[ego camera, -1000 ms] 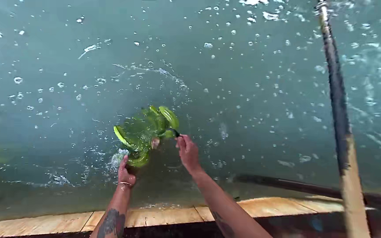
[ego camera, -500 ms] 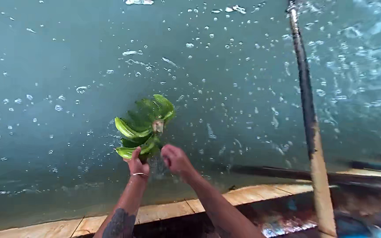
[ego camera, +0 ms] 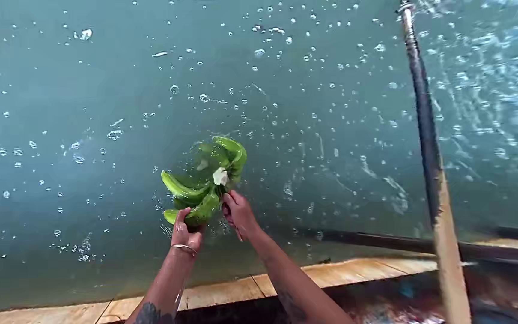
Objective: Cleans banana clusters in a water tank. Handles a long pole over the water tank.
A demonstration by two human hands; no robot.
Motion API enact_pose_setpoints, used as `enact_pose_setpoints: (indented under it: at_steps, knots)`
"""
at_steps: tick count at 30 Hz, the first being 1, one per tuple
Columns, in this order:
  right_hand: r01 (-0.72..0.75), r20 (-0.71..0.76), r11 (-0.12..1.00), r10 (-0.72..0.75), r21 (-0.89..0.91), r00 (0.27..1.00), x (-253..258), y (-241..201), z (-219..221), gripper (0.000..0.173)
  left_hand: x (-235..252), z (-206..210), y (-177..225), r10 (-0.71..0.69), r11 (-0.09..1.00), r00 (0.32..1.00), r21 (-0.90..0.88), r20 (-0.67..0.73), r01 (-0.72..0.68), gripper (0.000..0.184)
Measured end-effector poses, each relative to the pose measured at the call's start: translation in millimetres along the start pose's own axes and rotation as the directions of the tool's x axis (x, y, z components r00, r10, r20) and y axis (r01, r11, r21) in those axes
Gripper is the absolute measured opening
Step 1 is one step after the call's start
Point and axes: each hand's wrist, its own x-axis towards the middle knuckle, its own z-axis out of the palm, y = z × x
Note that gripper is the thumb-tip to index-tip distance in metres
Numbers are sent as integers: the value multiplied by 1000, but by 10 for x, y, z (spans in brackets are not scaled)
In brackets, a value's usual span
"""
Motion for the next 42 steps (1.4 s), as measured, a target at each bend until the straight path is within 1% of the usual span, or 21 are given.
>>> enact_pose_setpoints:
  at_steps: [4, 6, 8, 10, 12, 14, 16, 20, 24, 26, 28, 30, 31, 32, 33, 34, 35, 36, 37, 39, 42]
  knots:
    - [-201, 85, 957, 187, 211, 979, -306, -5, -48, 28, 202, -90, -77, 70, 995, 997, 69, 33, -72, 27]
    - [-198, 122, 958, 176, 207, 977, -592, -54, -219, 27, 348, -194, 32, 107, 984, 991, 133, 75, -117, 21]
    - [-43, -32, 998, 44, 48, 998, -644, -34, -418, 26, 386, -302, 125, 107, 975, 991, 186, 84, -121, 22]
    - [74, -96, 934, -114, -349, 989, -409, -56, -620, 36, 397, -299, 271, 88, 957, 992, 269, 94, -111, 31]
    - [132, 26, 746, -153, -653, 988, -176, -262, -690, 40, 447, -198, 494, 77, 907, 992, 405, 102, -112, 29]
    - [245, 184, 564, -163, -789, 969, -52, -430, -614, 38, 562, -157, 694, 75, 858, 989, 497, 127, -129, 35]
    - [388, 332, 443, -201, -808, 922, 124, -505, -532, 33, 686, -111, 890, 97, 801, 979, 570, 180, -184, 45]
    - [572, 551, 334, -164, -749, 818, 542, -593, -373, 32, 773, 21, 1193, 97, 692, 934, 651, 343, -311, 70]
    - [682, 677, 250, -122, -687, 726, 579, -766, -224, 30, 804, 53, 1374, 12, 629, 928, 718, 372, -296, 70]
    - [654, 650, 184, -89, -734, 755, 341, -1103, -430, 29, 744, -54, 1545, 0, 472, 934, 824, 356, -314, 64]
    - [556, 539, 166, -140, -814, 831, 110, -1329, -906, 31, 690, -242, 1748, 182, 96, 920, 925, 348, -369, 83]
    - [414, 367, 177, -246, -893, 897, -22, -1257, -1404, 27, 690, -338, 1809, 405, -207, 777, 876, 482, -436, 113]
    - [328, 270, 237, -246, -915, 931, -91, -1133, -1548, 26, 706, -378, 1718, 463, -231, 698, 834, 547, -500, 117]
    - [264, 194, 331, -230, -906, 954, -150, -961, -1627, 26, 752, -415, 1534, 500, -144, 674, 819, 544, -555, 114]
    - [216, 144, 450, -189, -867, 971, -198, -783, -1642, 28, 857, -461, 1282, 513, 59, 712, 808, 479, -586, 108]
    - [175, 123, 565, -130, -807, 984, -238, -606, -1601, 31, 971, -496, 1010, 482, 328, 799, 771, 360, -545, 99]
    - [139, 127, 650, -66, -747, 990, -270, -427, -1506, 35, 1053, -505, 772, 393, 576, 893, 697, 220, -426, 83]
    - [120, 148, 698, -20, -706, 989, -295, -268, -1375, 38, 1112, -491, 592, 295, 723, 950, 627, 100, -290, 66]
    - [126, 185, 708, 7, -695, 983, -312, -176, -1227, 39, 1173, -481, 492, 215, 779, 975, 593, 52, -203, 55]
    - [193, 268, 627, 26, -755, 963, -303, -200, -932, 42, 1226, -421, 494, 167, 733, 983, 658, 71, -172, 51]
    - [391, 394, 432, -87, -812, 915, -165, -364, -554, 39, 1154, -164, 670, 230, 625, 961, 733, 156, -268, 71]
